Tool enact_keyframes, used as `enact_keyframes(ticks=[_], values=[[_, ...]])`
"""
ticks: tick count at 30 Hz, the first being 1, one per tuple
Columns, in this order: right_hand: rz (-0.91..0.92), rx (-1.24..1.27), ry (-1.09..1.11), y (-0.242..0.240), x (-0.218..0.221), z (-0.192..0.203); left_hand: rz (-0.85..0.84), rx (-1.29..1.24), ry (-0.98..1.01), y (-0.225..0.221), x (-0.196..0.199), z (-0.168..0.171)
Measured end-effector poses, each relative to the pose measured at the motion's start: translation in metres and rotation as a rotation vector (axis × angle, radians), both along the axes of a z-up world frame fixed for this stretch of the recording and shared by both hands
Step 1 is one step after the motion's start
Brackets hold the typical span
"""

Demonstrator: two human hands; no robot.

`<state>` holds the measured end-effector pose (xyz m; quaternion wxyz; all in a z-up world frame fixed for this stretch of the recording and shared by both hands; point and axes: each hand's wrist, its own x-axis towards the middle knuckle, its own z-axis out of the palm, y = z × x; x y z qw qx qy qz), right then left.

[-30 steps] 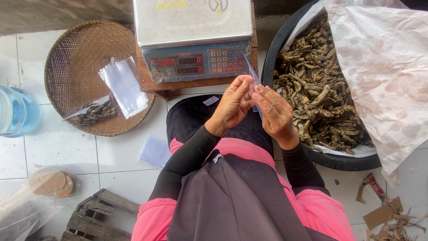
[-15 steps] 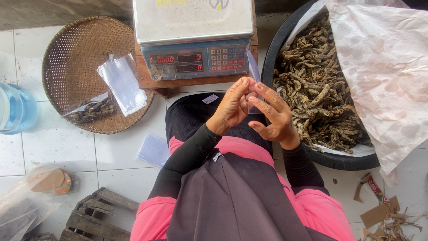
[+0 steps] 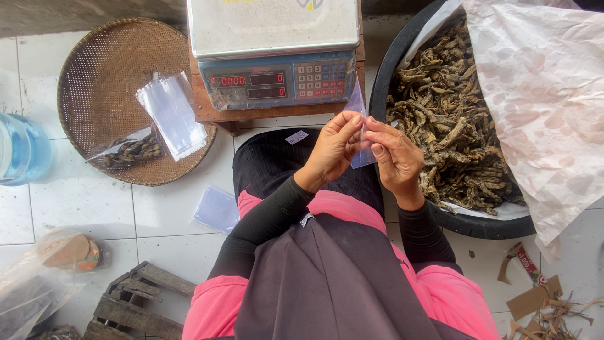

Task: The person opens clear plastic bags and fills them with dried fish from a large basin. They weigh the filled bags on a digital scale, adjust the contents to reach a target weight, and place the sealed bags into a woven basket.

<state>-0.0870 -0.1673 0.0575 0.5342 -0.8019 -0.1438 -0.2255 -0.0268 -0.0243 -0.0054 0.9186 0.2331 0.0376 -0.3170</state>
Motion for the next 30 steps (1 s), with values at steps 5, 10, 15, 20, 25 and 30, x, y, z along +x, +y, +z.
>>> enact_keyframes(ticks=[5,10,15,20,25,30], values=[[-0.028,-0.071,-0.016,0.000,0.000,0.004,0.045,0.312,-0.331,0.000,-0.004,0.003],[-0.100,-0.205,-0.135,0.006,-0.012,0.023,0.233,0.907,-0.964,-0.008,-0.011,0.013],[-0.177,-0.192,0.028,0.001,-0.035,0.025,0.312,0.978,-1.221,-0.026,-0.010,0.019],[-0.323,0.111,0.429,-0.029,-0.044,-0.019,0.384,0.949,-1.469,-0.041,-0.013,0.016],[-0.023,1.232,0.502,-0.055,-0.047,-0.077,0.217,0.855,-1.754,-0.058,-0.036,0.007],[-0.015,1.234,0.356,-0.081,-0.026,-0.102,0.104,0.710,-1.948,-0.066,-0.055,-0.005]])
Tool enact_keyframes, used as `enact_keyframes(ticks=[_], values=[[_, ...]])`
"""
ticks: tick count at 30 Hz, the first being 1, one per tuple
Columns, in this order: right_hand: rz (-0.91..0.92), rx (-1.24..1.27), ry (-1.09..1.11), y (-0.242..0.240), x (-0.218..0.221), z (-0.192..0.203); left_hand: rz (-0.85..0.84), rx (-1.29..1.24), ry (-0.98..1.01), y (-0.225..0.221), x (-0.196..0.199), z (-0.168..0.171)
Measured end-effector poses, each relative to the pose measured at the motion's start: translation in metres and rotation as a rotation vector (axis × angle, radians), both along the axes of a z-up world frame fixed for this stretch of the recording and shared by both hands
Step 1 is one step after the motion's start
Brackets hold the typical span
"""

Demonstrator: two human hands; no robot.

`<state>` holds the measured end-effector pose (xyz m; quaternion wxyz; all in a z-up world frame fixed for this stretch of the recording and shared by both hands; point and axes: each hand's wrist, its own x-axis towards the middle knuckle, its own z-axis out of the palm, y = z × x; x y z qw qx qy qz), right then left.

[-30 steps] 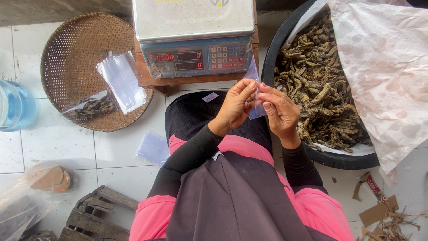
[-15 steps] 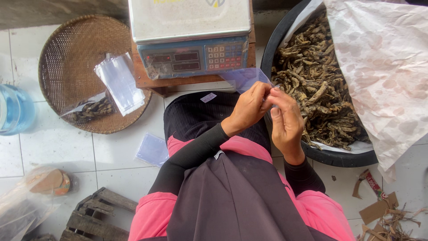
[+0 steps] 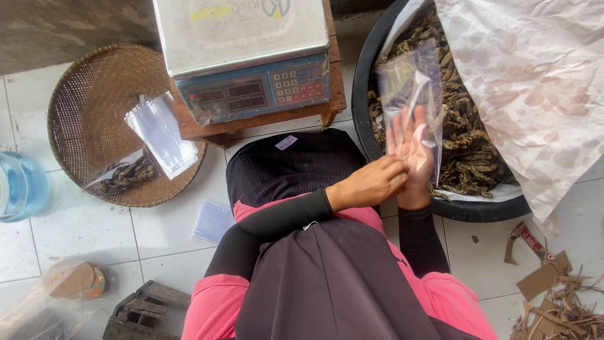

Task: The person opens clear plastic bags and fills them with dried fish from a large basin. They weigh the filled bags on a digital scale, adjust the contents to reach a target weight, and place the sealed bags into a woven basket.

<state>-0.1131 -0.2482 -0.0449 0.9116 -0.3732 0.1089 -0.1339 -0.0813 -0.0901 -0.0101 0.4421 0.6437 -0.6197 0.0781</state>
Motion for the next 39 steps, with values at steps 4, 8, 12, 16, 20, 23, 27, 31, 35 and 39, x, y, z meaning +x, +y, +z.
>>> enact_keyframes(ticks=[4,8,12,16,20,23,27,31,35,39], values=[[-0.119,0.024,-0.039,-0.014,0.025,0.009,0.021,-0.002,-0.093,-0.004,-0.016,-0.004],[-0.157,-0.255,0.009,-0.019,0.048,0.025,0.030,0.036,0.106,0.011,-0.010,-0.015],[-0.023,-0.491,0.000,-0.017,0.062,0.035,0.149,-0.072,1.044,0.009,0.012,-0.029],[0.280,-0.474,-0.012,0.003,0.064,0.033,0.044,-0.169,1.671,-0.011,0.070,-0.051],[0.324,-0.910,-0.028,0.030,0.061,0.034,-0.097,-0.262,1.811,-0.019,0.084,-0.066],[0.323,-1.058,-0.156,0.032,0.058,0.034,-0.110,-0.383,1.762,-0.021,0.085,-0.073],[0.288,-1.339,-0.122,0.026,0.059,0.027,-0.062,-0.381,1.759,-0.018,0.090,-0.073],[0.304,-1.005,-0.097,0.030,0.060,0.008,0.038,-0.403,1.788,-0.020,0.092,-0.069],[0.227,-1.263,0.015,0.027,0.033,0.003,0.267,-0.328,1.760,-0.031,0.098,-0.067],[0.192,-1.000,0.064,0.030,-0.020,0.014,0.259,-0.377,1.860,-0.035,0.107,-0.067]])
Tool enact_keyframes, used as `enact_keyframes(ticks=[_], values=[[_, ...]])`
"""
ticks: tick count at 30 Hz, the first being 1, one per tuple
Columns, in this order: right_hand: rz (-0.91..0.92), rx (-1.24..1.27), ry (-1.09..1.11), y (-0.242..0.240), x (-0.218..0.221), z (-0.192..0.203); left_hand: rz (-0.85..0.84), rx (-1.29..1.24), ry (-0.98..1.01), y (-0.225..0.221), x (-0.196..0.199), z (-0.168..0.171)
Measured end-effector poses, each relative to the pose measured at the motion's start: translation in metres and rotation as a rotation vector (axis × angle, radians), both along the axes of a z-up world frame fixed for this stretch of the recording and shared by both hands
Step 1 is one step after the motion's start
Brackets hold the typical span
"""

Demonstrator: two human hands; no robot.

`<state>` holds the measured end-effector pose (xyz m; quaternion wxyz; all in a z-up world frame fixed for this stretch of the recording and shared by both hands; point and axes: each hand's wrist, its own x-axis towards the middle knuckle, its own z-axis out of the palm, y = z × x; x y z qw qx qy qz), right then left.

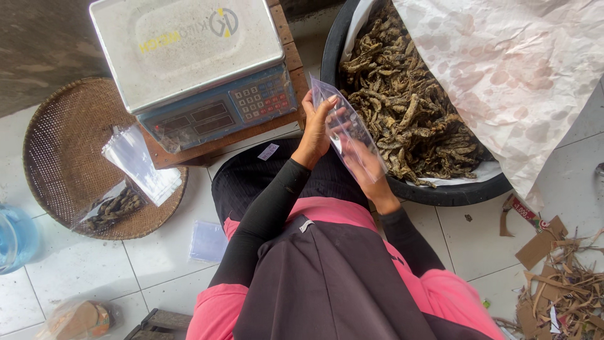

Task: The person opens clear plastic bags and fills them with dried fish from a large basin. They weigh the filled bags on a digital scale, adjust the contents to reach a target weight, and place the sealed bags into a woven basket.

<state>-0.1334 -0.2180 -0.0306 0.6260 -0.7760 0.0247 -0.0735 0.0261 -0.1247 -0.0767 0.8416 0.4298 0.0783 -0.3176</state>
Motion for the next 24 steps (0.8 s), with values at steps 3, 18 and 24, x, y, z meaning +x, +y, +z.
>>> enact_keyframes(ticks=[3,18,24], values=[[-0.011,0.101,0.072,-0.019,-0.038,0.013,-0.017,-0.003,0.072,-0.004,0.004,0.001],[-0.565,-1.011,0.238,-0.188,0.073,-0.122,-0.053,-0.478,0.225,-0.003,0.026,0.010],[-0.616,-0.959,0.205,-0.196,0.038,-0.094,-0.053,-0.641,0.281,-0.009,0.029,-0.004]])
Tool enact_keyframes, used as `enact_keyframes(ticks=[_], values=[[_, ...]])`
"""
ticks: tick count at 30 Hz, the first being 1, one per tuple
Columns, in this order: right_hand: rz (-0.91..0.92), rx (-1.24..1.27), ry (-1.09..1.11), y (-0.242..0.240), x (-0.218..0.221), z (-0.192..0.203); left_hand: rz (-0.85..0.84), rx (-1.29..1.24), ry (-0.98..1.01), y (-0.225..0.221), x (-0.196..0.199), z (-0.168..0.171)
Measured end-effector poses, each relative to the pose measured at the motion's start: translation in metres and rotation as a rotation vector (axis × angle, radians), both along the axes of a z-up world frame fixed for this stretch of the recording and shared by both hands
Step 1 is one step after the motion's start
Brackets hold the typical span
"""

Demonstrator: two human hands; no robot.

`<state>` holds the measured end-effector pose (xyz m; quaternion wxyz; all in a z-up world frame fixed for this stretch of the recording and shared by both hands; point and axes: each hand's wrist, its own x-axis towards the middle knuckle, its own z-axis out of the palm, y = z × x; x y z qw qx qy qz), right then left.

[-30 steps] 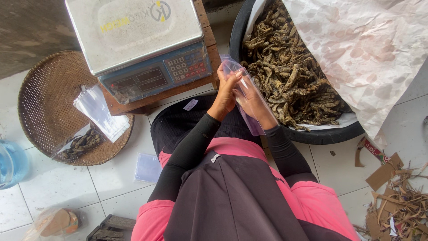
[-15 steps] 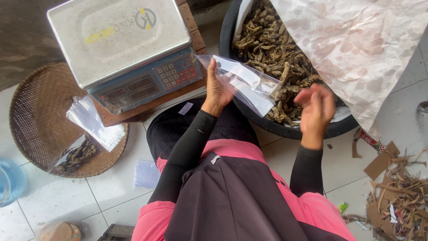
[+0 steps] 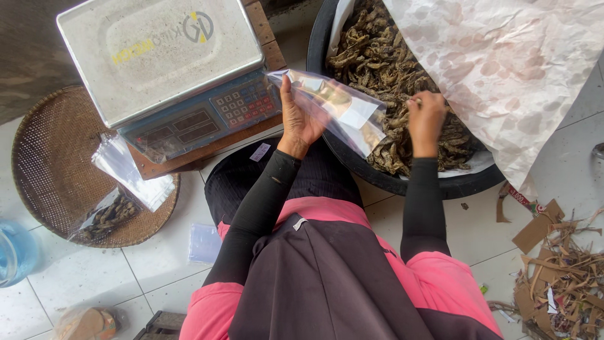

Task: The person opens clear plastic bags and fills them with dried fish from a large basin. They weigh the filled bags on a digital scale, adjust the contents to reach a target weight, and place the sealed bags into a woven basket.

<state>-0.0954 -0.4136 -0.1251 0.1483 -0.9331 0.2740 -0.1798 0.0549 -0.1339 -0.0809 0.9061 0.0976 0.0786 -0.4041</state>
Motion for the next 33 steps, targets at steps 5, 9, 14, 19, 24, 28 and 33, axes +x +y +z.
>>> enact_keyframes(ticks=[5,9,14,19,24,28,33], values=[[0.058,0.849,-0.745,0.035,-0.044,0.101,0.058,0.029,-0.078,-0.017,0.012,0.023],[0.197,0.559,-1.021,0.081,-0.068,0.178,0.238,0.038,-0.241,-0.021,0.033,0.057],[0.283,0.447,-0.923,0.123,-0.049,0.213,0.357,-0.020,-0.386,-0.001,0.047,0.079],[0.500,0.088,-0.795,0.154,-0.001,0.199,0.475,0.030,-0.331,0.029,0.036,0.078],[0.460,0.413,-0.979,0.154,0.011,0.209,0.584,-0.032,-0.286,0.069,0.051,0.082],[0.585,0.563,-1.011,0.167,0.035,0.216,0.665,-0.078,-0.268,0.087,0.065,0.089],[0.801,0.499,-0.815,0.211,0.077,0.216,0.738,-0.073,-0.286,0.101,0.071,0.091]])
